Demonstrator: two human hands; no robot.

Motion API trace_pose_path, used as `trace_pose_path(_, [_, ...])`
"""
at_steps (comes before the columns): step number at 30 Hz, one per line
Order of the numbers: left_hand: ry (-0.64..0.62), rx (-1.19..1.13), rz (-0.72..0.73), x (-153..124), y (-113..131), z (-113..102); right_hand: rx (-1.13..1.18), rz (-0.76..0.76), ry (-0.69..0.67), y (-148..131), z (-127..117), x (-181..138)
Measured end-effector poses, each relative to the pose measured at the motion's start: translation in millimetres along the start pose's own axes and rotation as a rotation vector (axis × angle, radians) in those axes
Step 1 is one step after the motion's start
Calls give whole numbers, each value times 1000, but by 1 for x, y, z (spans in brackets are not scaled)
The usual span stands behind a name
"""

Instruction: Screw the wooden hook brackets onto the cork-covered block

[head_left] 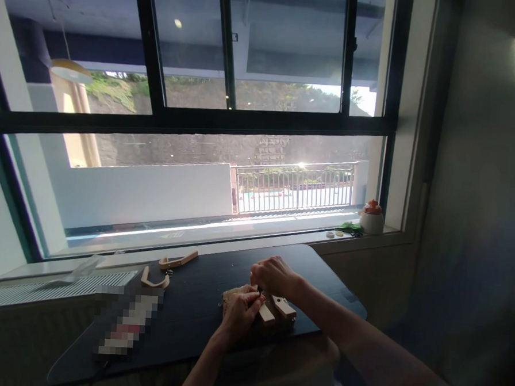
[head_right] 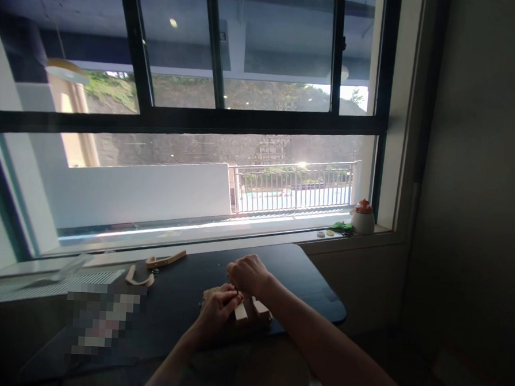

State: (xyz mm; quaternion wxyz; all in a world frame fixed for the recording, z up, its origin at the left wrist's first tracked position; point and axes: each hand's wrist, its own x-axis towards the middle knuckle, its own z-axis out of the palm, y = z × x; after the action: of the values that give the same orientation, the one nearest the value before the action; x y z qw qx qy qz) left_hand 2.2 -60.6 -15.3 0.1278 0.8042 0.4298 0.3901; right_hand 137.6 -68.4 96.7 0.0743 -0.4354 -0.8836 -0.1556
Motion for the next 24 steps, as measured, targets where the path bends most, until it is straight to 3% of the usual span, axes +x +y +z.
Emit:
trace_pose_path(7, [-20, 5, -14, 1, -2, 0, 53, 201, -60, -3, 1, 9])
trace_pose_path(15, [-7, 29, -12, 0, 0, -1, 108, 69, -105, 6, -18, 2])
trace_pose_path(19, [-6, 29, -9, 0, -2, 0, 177, 5, -128, 16, -12, 8])
trace_pose_path(24, [-26, -9, 3, 1, -4, 1, 220, 64, -66, 22, 3, 10])
